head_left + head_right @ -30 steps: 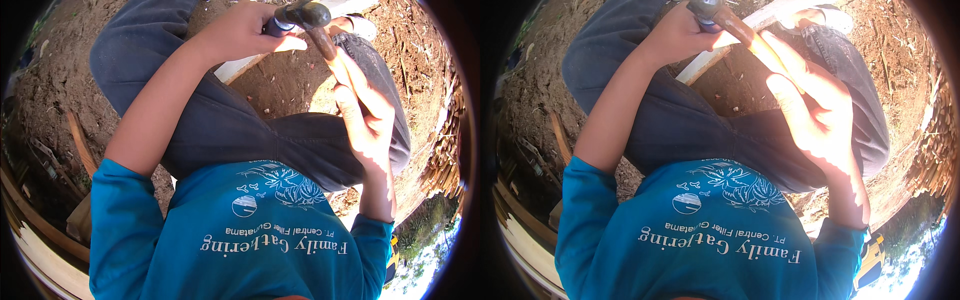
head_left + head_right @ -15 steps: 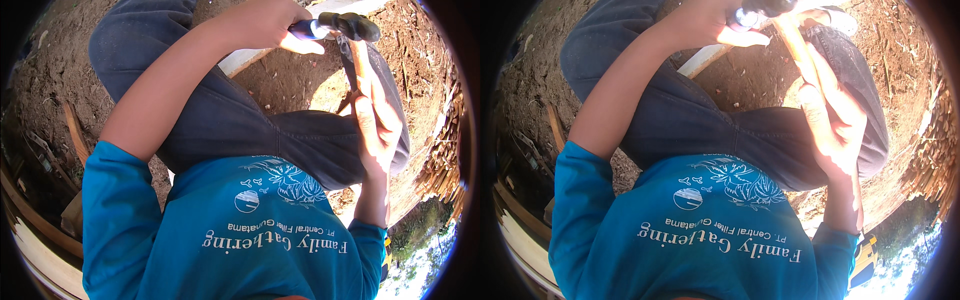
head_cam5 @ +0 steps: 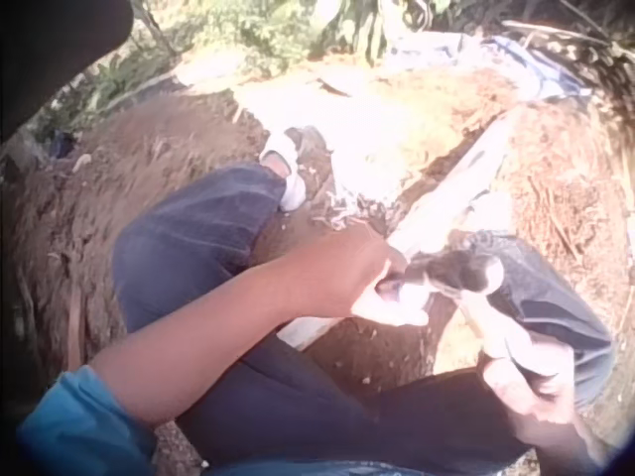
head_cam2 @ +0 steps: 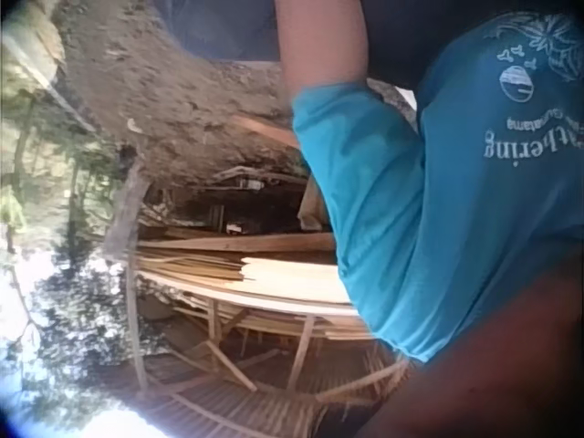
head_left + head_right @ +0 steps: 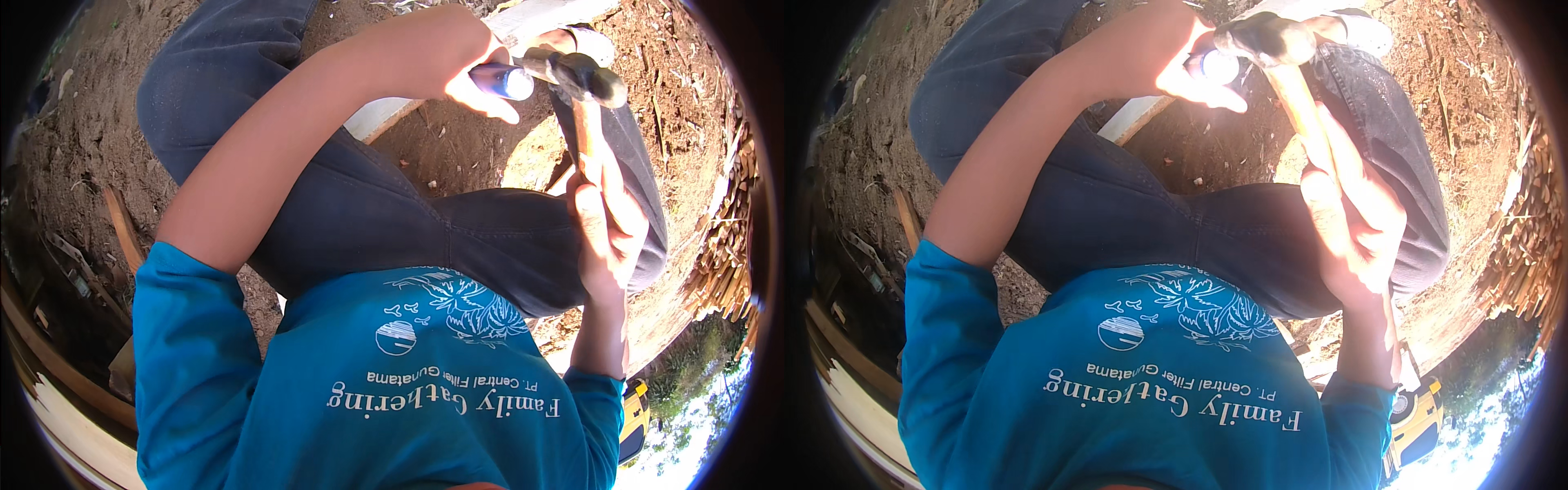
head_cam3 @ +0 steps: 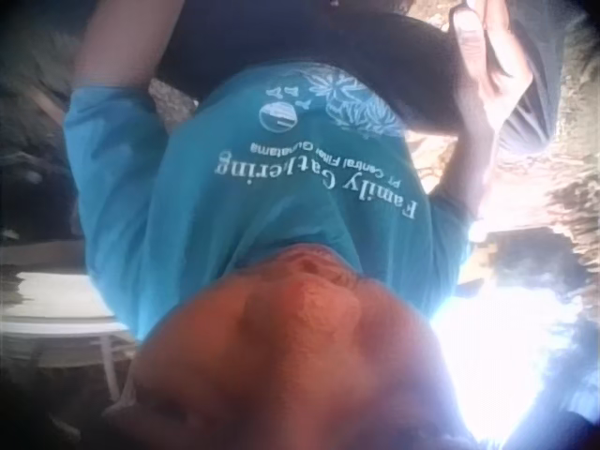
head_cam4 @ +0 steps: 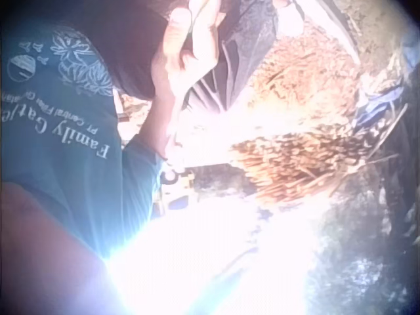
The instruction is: The person carves a wooden branch using a chisel and a hammer, striking the chisel to remove shavings.
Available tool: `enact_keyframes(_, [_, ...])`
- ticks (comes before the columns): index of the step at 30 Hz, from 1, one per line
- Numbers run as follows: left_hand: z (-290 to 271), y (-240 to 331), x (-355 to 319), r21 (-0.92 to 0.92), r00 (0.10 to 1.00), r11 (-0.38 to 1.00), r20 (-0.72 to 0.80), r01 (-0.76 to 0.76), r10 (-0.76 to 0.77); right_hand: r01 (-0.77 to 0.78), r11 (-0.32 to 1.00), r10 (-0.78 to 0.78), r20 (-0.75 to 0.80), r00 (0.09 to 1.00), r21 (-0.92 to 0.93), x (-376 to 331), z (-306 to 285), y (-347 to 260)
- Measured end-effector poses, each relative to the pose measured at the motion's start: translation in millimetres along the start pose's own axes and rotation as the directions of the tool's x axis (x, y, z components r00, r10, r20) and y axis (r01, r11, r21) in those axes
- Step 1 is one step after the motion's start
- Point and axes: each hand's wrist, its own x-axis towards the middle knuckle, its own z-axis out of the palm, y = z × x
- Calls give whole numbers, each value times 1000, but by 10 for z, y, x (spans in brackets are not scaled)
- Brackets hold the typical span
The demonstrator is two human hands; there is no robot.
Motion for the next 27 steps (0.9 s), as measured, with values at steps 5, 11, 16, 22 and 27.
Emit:
enact_keyframes(5, [26,33,-40,-4,997,1000,74,-30,31,-28,982,23,30,999,189,-167,-144,225])
enact_keyframes(11, [-209,-12,-72,-602,963,790,264,117,58,23,968,-7,-66,998,251,-130,-76,269])
enact_keyframes(16, [-422,-39,-1,-482,930,870,357,104,86,-52,924,97,-101,990,378,-207,-176,454])
enact_keyframes(22, [-436,51,157,-305,925,948,326,-92,195,-74,993,77,-37,996,93,-209,-125,334])
enact_keyframes(27, [-399,34,163,-211,918,963,323,-167,230,-27,966,40,-45,998,255,-325,-128,377])
